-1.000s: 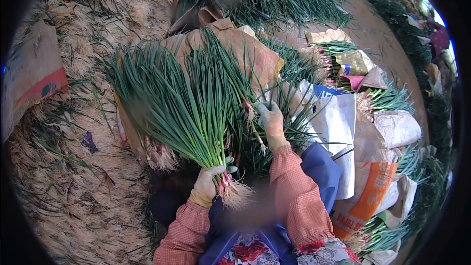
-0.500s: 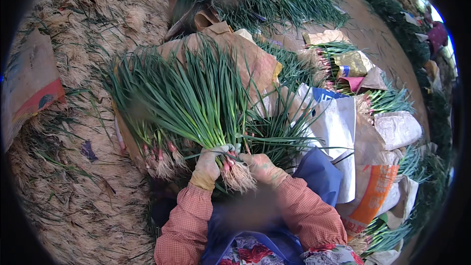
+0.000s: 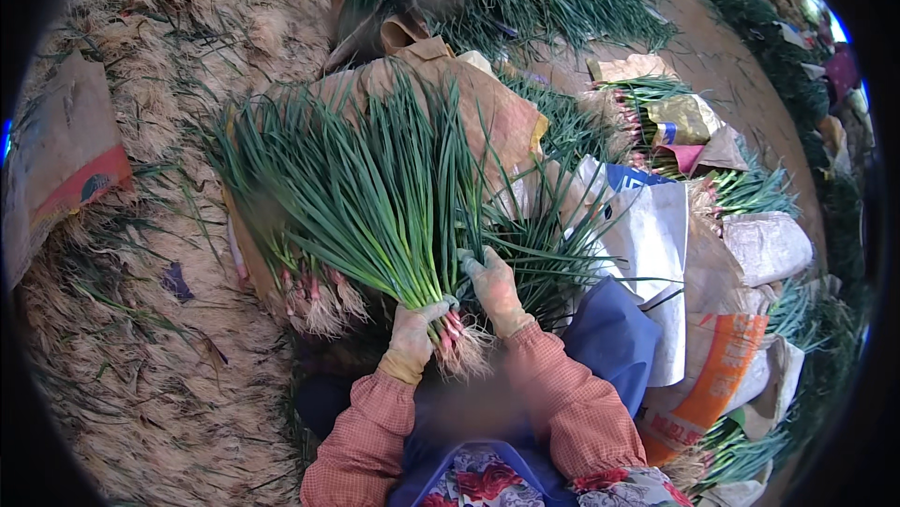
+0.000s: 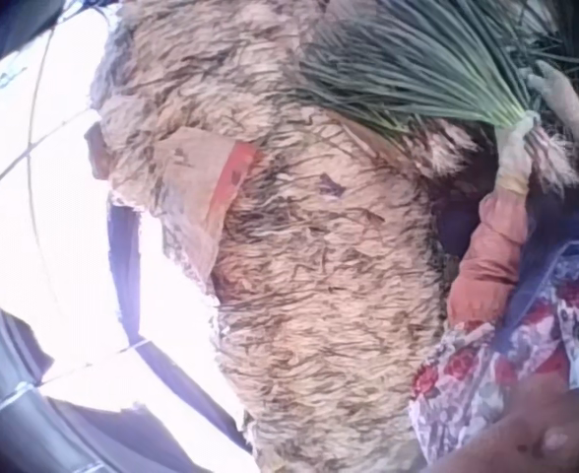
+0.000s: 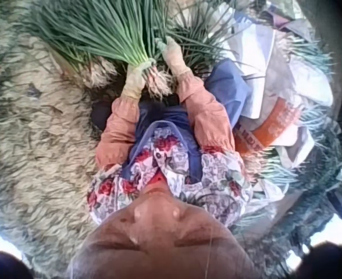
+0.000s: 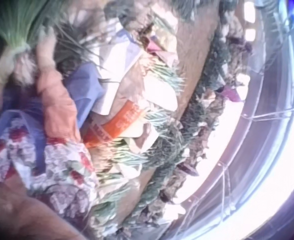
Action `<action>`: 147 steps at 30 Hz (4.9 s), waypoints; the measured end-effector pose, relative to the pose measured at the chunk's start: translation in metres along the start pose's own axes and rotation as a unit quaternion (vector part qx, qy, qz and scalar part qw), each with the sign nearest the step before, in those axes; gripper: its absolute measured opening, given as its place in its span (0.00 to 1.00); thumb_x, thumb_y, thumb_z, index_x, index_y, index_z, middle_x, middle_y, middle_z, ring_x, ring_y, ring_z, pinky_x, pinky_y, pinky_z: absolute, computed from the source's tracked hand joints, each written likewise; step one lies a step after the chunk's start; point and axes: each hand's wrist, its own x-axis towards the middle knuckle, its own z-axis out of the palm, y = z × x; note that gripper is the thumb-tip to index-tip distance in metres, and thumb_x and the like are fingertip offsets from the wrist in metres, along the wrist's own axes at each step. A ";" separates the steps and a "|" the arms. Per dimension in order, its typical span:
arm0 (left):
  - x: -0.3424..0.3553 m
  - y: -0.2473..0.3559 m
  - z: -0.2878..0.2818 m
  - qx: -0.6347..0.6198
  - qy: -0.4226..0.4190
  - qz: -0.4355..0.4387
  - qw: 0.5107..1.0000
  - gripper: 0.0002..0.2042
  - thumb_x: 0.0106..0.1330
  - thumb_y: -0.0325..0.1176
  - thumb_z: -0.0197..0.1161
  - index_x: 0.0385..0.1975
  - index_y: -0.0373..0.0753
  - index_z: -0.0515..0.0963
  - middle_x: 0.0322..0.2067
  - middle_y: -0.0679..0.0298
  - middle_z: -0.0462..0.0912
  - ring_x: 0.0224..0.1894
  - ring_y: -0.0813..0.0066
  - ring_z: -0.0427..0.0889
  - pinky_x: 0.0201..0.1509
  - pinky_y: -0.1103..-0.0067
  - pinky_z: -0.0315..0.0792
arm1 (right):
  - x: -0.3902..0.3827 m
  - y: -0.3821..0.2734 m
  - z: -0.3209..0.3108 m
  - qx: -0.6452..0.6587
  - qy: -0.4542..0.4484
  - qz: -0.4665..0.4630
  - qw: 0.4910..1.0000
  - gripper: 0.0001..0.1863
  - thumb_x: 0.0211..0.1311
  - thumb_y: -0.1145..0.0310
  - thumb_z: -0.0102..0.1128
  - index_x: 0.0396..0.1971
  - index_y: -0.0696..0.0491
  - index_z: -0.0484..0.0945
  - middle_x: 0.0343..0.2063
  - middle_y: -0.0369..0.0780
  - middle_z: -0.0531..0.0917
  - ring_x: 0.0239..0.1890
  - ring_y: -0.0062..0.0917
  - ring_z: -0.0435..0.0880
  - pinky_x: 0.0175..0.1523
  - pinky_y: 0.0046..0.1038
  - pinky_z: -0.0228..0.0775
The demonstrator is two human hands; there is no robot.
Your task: The person gathers green onions into bundles and ties them with rubber bands. They repeatedly pick up bunches, align the roots, and secure them before placing the finished bundles aside.
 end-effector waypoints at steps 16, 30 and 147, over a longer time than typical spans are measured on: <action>0.000 0.003 0.001 -0.119 -0.045 0.018 0.992 0.09 0.51 0.28 0.57 0.29 0.29 0.76 0.25 0.55 0.79 0.26 0.61 0.79 0.31 0.71 0.76 | -0.026 -0.031 0.005 0.473 -0.100 0.242 0.841 0.11 0.61 0.69 0.54 0.42 0.55 0.74 0.25 0.39 0.80 0.15 0.22 0.75 0.20 0.23 0.69; -0.011 -0.007 -0.015 -0.129 -0.052 0.003 0.990 0.08 0.52 0.26 0.54 0.30 0.29 0.75 0.29 0.51 0.79 0.29 0.61 0.79 0.37 0.70 0.77 | -0.035 -0.058 0.020 0.537 -0.071 0.210 0.814 0.15 0.72 0.59 0.42 0.41 0.53 0.75 0.15 0.28 0.66 0.15 0.15 0.60 0.16 0.20 0.49; -0.038 0.038 -0.001 0.013 -0.029 -0.025 0.999 0.12 0.57 0.28 0.54 0.37 0.26 0.75 0.30 0.45 0.81 0.22 0.62 0.80 0.25 0.76 0.77 | -0.075 -0.052 -0.017 -0.454 -0.228 -0.229 0.830 0.12 0.56 0.66 0.57 0.41 0.48 0.75 0.27 0.45 0.83 0.26 0.37 0.83 0.29 0.38 0.74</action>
